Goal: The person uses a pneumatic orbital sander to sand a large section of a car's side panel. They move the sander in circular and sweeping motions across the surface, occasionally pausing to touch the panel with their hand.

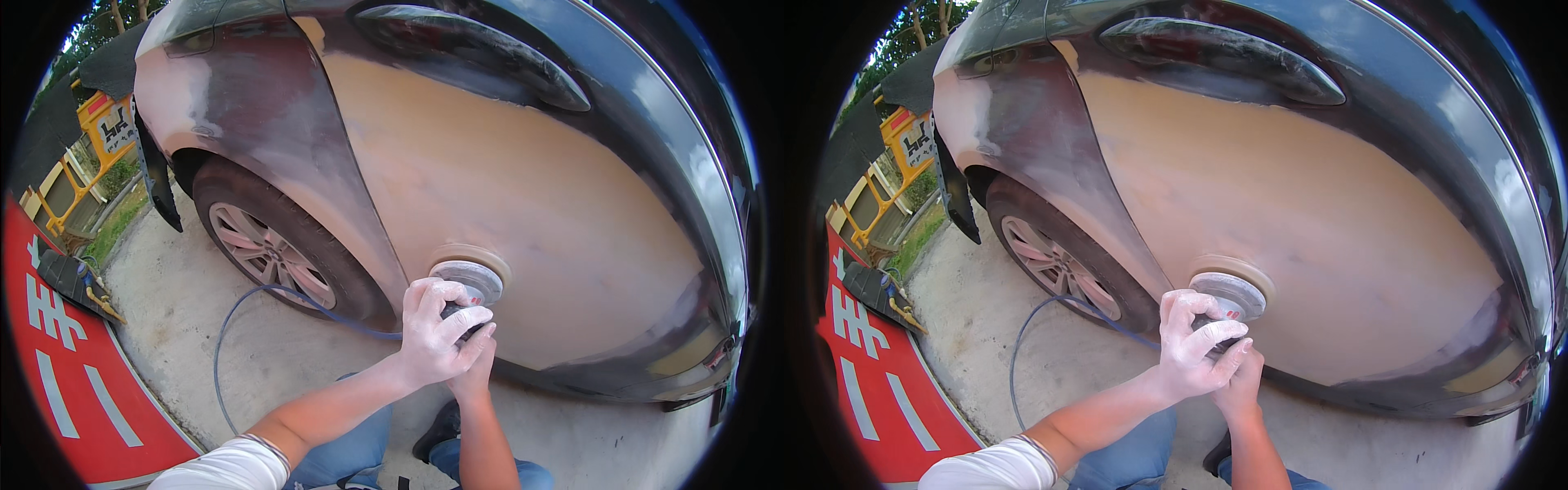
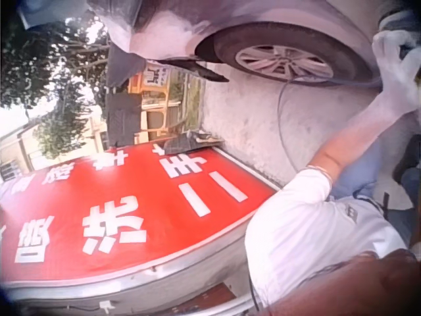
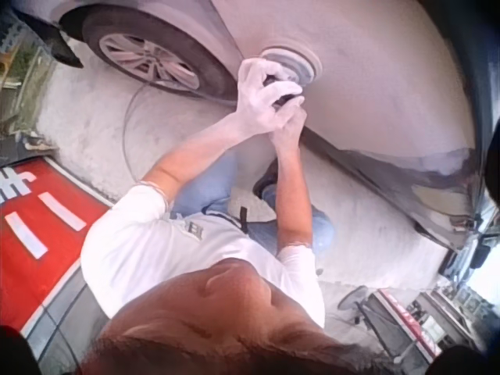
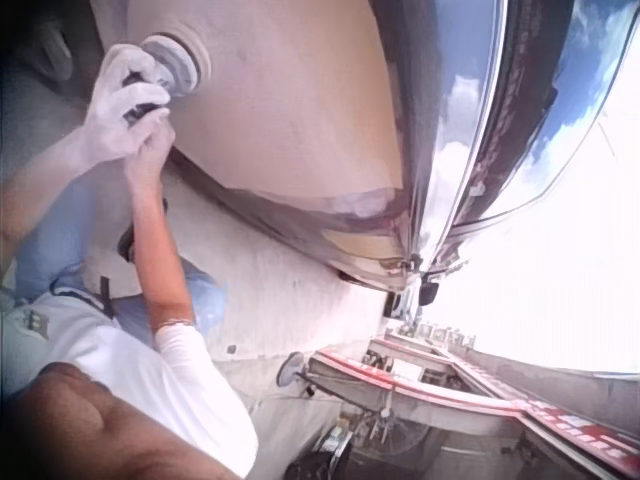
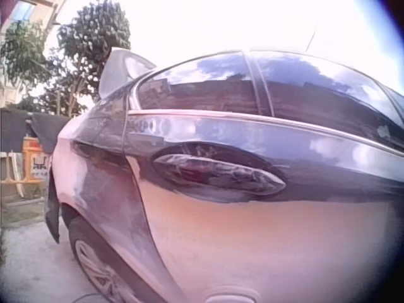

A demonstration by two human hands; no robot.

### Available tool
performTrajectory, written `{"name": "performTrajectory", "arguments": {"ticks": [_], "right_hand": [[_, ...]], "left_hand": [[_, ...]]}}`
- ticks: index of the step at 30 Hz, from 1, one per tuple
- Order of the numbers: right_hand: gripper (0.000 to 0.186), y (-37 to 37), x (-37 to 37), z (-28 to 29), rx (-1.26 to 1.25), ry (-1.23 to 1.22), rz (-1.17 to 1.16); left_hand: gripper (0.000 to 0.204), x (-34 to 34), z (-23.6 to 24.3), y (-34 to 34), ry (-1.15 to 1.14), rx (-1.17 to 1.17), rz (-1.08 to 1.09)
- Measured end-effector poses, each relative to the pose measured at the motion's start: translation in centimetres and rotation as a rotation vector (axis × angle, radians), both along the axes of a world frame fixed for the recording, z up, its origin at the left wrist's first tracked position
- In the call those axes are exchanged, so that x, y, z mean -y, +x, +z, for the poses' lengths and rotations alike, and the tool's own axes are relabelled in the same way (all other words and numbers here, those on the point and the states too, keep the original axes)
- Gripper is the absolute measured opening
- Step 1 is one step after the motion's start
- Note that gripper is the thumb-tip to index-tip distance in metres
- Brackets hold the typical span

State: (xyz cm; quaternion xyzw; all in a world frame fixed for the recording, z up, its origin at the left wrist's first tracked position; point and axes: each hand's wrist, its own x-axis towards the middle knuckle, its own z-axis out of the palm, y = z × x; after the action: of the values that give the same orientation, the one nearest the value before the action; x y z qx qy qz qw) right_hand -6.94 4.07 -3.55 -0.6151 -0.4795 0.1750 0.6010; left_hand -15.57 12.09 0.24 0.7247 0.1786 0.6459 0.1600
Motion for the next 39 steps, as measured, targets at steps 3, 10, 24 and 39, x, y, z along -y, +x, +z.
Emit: {"name": "performTrajectory", "arguments": {"ticks": [3, 10, 24, 39], "right_hand": [[0.019, 0.4, 0.8, 0.0, 0.049, 0.024, -0.024], [0.02, 2.0, 0.0, 3.1, 0.517, 0.05, 0.073], [0.034, 27.4, 16.3, 15.4, 1.143, 0.519, -0.381], [0.027, 32.6, 14.1, 17.3, 1.51, 0.649, -0.615]], "left_hand": [[0.026, 0.6, -1.2, 0.3, -0.065, 0.059, -0.005], [0.019, -0.1, -0.9, -0.1, -0.154, 0.172, 0.014], [0.019, 3.7, -2.4, 6.0, -0.129, 0.229, 0.277], [0.016, 0.2, -3.8, 1.6, -0.347, 0.403, 0.453]]}}
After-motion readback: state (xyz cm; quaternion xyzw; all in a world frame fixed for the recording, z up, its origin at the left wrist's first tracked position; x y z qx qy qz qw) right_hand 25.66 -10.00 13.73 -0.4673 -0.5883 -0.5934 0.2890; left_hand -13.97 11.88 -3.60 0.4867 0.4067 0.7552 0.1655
